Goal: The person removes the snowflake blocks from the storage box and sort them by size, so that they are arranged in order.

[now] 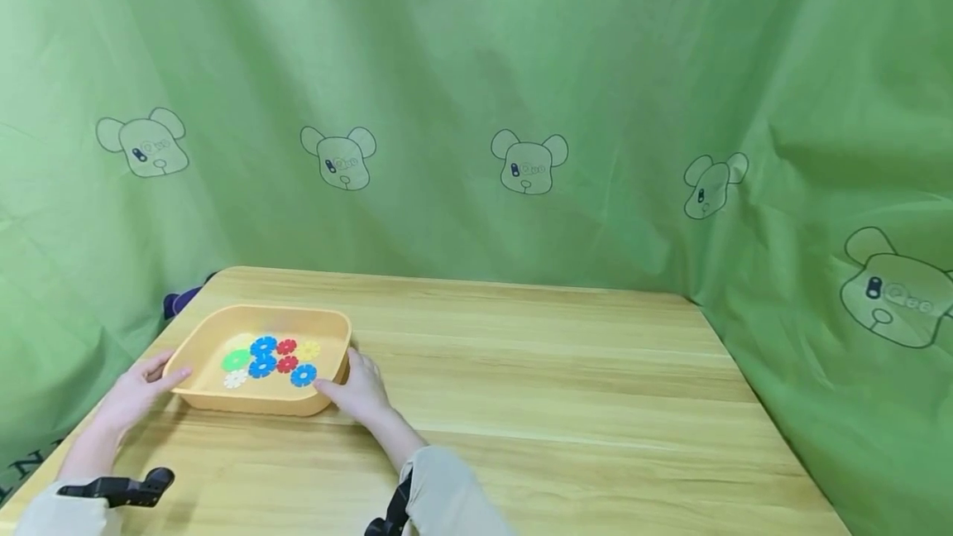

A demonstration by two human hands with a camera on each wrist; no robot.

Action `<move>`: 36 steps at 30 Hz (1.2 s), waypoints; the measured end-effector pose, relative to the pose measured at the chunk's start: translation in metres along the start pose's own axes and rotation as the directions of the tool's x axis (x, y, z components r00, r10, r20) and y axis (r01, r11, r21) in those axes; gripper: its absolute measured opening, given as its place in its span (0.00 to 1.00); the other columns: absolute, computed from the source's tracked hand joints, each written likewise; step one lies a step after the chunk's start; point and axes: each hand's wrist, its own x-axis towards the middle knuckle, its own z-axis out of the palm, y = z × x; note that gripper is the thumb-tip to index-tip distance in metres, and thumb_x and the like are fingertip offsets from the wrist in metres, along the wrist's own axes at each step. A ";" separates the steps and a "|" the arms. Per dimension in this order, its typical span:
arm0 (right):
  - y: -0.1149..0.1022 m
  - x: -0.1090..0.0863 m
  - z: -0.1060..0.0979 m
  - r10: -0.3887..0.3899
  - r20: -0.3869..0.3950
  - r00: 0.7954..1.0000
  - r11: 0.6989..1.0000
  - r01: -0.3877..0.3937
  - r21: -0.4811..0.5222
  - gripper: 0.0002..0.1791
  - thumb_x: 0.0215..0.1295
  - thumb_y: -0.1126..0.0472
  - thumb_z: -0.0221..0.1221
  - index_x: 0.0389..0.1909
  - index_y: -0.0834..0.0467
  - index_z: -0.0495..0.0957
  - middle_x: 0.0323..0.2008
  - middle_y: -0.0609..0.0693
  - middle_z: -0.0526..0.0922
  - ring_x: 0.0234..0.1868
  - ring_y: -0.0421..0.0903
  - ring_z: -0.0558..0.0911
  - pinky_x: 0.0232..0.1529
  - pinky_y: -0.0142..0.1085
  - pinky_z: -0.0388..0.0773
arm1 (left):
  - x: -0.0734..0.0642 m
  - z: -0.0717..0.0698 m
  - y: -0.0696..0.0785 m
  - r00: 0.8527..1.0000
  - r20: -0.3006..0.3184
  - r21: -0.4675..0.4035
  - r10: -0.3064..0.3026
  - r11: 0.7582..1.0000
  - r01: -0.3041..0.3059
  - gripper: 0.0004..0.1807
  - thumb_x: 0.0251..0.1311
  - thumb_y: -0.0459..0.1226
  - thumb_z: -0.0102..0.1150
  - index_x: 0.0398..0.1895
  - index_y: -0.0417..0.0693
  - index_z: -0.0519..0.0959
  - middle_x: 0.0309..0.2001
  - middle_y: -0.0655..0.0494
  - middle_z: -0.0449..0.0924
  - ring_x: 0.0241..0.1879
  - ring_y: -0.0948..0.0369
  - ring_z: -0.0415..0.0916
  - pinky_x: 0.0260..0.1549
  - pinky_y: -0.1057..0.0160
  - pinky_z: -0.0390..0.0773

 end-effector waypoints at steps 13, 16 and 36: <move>0.011 -0.006 -0.020 0.020 -0.017 1.000 0.997 -0.019 0.069 0.37 0.56 0.56 0.60 0.66 0.65 0.60 0.63 0.62 0.65 0.63 0.62 0.63 0.62 0.58 0.59 | -0.008 0.016 0.012 0.997 0.011 0.058 0.071 0.996 -0.072 0.40 0.63 0.44 0.55 0.66 0.24 0.51 0.62 0.25 0.57 0.61 0.39 0.59 0.51 0.71 0.69; 0.015 -0.009 -0.026 0.017 -0.019 1.000 0.997 -0.015 0.077 0.37 0.56 0.57 0.59 0.66 0.64 0.60 0.63 0.62 0.65 0.64 0.62 0.63 0.62 0.58 0.58 | -0.008 0.022 0.015 0.996 0.020 0.064 0.082 0.994 -0.083 0.41 0.62 0.44 0.56 0.66 0.23 0.52 0.62 0.25 0.56 0.61 0.37 0.58 0.58 0.52 0.65; 0.054 -0.041 -0.083 0.042 -0.034 0.999 0.993 -0.038 0.115 0.34 0.59 0.58 0.58 0.66 0.61 0.61 0.64 0.61 0.64 0.66 0.63 0.58 0.62 0.62 0.52 | -0.015 0.078 0.046 0.992 0.055 0.029 0.113 0.993 -0.114 0.42 0.59 0.44 0.60 0.66 0.27 0.53 0.64 0.28 0.56 0.63 0.35 0.54 0.59 0.42 0.60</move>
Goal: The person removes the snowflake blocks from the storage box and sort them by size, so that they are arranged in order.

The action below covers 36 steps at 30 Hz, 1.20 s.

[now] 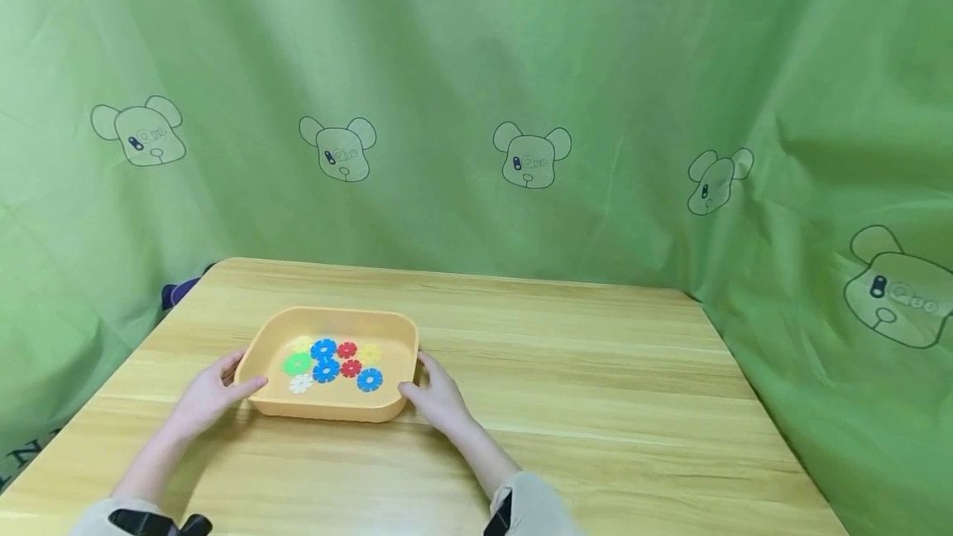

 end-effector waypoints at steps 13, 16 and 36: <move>0.015 -0.016 -0.029 0.004 -0.009 1.000 1.000 -0.004 -0.017 0.34 0.61 0.57 0.58 0.66 0.63 0.61 0.64 0.65 0.64 0.62 0.66 0.64 0.60 0.58 0.61 | 0.001 0.027 0.009 1.000 -0.002 0.000 0.021 1.000 -0.021 0.43 0.56 0.47 0.62 0.67 0.31 0.56 0.64 0.31 0.58 0.63 0.36 0.53 0.59 0.40 0.57; 0.016 -0.016 -0.035 -0.020 -0.014 1.000 0.999 0.019 -0.049 0.33 0.62 0.56 0.58 0.66 0.64 0.61 0.63 0.64 0.64 0.62 0.64 0.64 0.61 0.57 0.61 | 0.002 0.030 0.011 0.999 -0.002 0.005 0.038 0.999 -0.038 0.43 0.56 0.47 0.62 0.68 0.32 0.55 0.64 0.32 0.58 0.63 0.36 0.53 0.59 0.39 0.56; -0.050 0.035 -0.025 -0.081 -0.023 0.996 0.987 0.084 0.135 0.30 0.55 0.68 0.63 0.59 0.71 0.66 0.50 0.65 0.76 0.50 0.57 0.77 0.51 0.39 0.76 | 0.005 0.032 0.012 0.998 0.010 0.009 0.058 0.998 -0.058 0.47 0.56 0.46 0.62 0.70 0.33 0.49 0.68 0.33 0.50 0.66 0.38 0.49 0.61 0.42 0.55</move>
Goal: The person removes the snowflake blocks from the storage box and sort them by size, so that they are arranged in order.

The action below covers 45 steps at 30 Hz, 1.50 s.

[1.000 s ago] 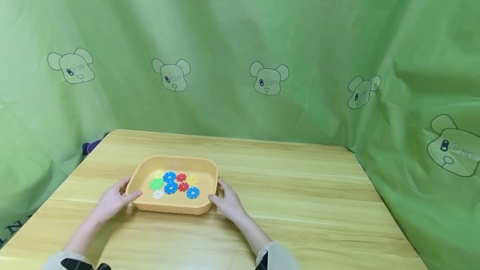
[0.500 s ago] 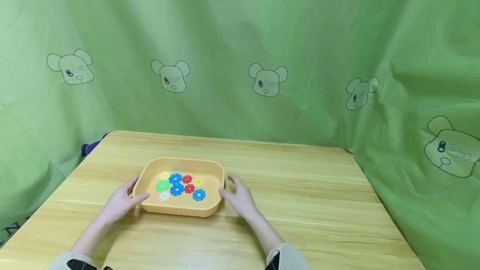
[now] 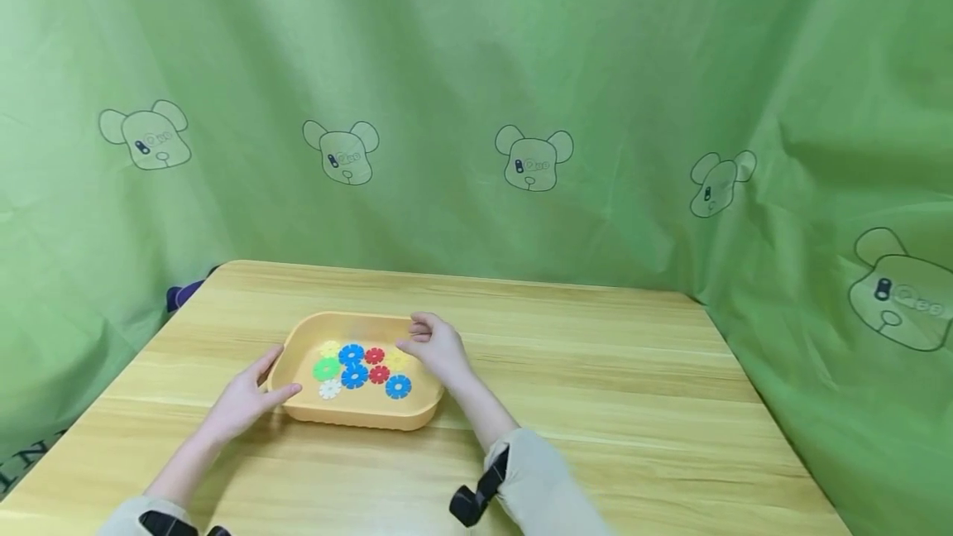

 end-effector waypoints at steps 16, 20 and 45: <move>0.018 0.029 0.040 0.312 -0.191 0.931 0.949 -0.316 0.008 0.24 0.51 0.66 0.66 0.50 0.71 0.74 0.49 0.64 0.77 0.47 0.55 0.76 0.49 0.44 0.75 | 0.001 0.000 -0.002 1.000 0.009 -0.029 -0.022 0.999 0.023 0.48 0.55 0.46 0.63 0.70 0.34 0.49 0.69 0.35 0.48 0.66 0.39 0.47 0.62 0.42 0.54; 0.024 0.031 0.047 0.347 -0.231 0.909 0.933 -0.360 -0.018 0.22 0.51 0.66 0.67 0.46 0.71 0.74 0.43 0.61 0.77 0.40 0.52 0.75 0.44 0.43 0.77 | -0.001 -0.001 0.000 1.000 0.013 -0.026 -0.027 0.999 0.027 0.48 0.55 0.46 0.63 0.70 0.33 0.48 0.69 0.34 0.48 0.67 0.39 0.46 0.62 0.42 0.53; 0.035 0.030 0.057 0.198 -0.193 0.961 0.800 -0.272 -0.534 0.19 0.45 0.60 0.71 0.31 0.65 0.74 0.27 0.54 0.71 0.31 0.50 0.71 0.36 0.41 0.73 | 0.000 0.000 0.001 1.000 0.021 -0.003 -0.023 1.000 0.023 0.47 0.56 0.46 0.62 0.70 0.34 0.48 0.69 0.33 0.48 0.67 0.39 0.44 0.63 0.40 0.50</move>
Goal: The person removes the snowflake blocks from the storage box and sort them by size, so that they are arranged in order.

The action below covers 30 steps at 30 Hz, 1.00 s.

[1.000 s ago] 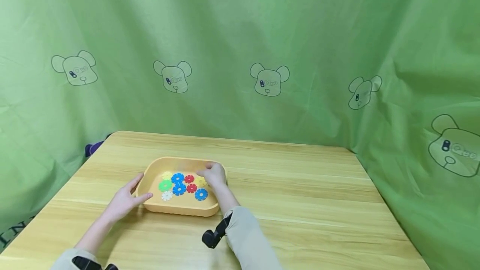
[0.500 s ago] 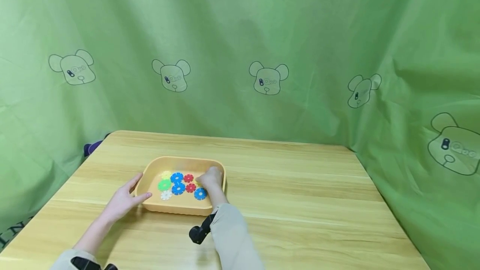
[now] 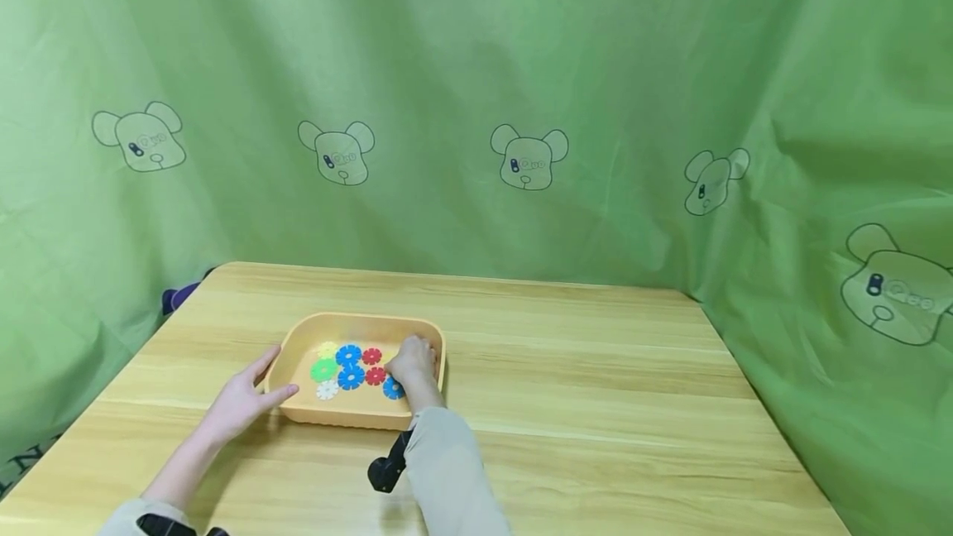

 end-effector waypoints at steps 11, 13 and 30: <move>0.001 -0.001 0.001 0.008 0.027 1.000 1.000 -0.008 0.000 0.21 0.45 0.62 0.71 0.35 0.66 0.71 0.31 0.57 0.71 0.33 0.52 0.73 0.37 0.42 0.74 | -0.001 0.002 -0.001 1.000 -0.004 -0.004 0.027 1.000 -0.027 0.45 0.57 0.45 0.61 0.70 0.34 0.49 0.69 0.35 0.48 0.68 0.40 0.44 0.63 0.41 0.50; 0.001 -0.001 0.000 -0.005 0.032 0.999 1.000 0.004 0.028 0.19 0.47 0.66 0.69 0.37 0.66 0.70 0.28 0.56 0.71 0.29 0.50 0.73 0.30 0.39 0.75 | -0.002 0.002 -0.001 1.000 -0.004 -0.011 0.030 0.999 -0.030 0.45 0.58 0.45 0.61 0.70 0.34 0.49 0.69 0.35 0.48 0.68 0.40 0.44 0.63 0.42 0.50; -0.003 0.000 -0.021 -0.097 0.015 0.995 0.967 0.091 0.238 0.09 0.50 0.73 0.61 0.33 0.65 0.73 0.22 0.52 0.75 0.20 0.46 0.78 0.21 0.30 0.75 | -0.002 0.001 0.000 0.999 -0.009 0.020 0.043 0.999 -0.043 0.45 0.58 0.45 0.60 0.70 0.32 0.50 0.68 0.33 0.49 0.67 0.39 0.45 0.63 0.41 0.50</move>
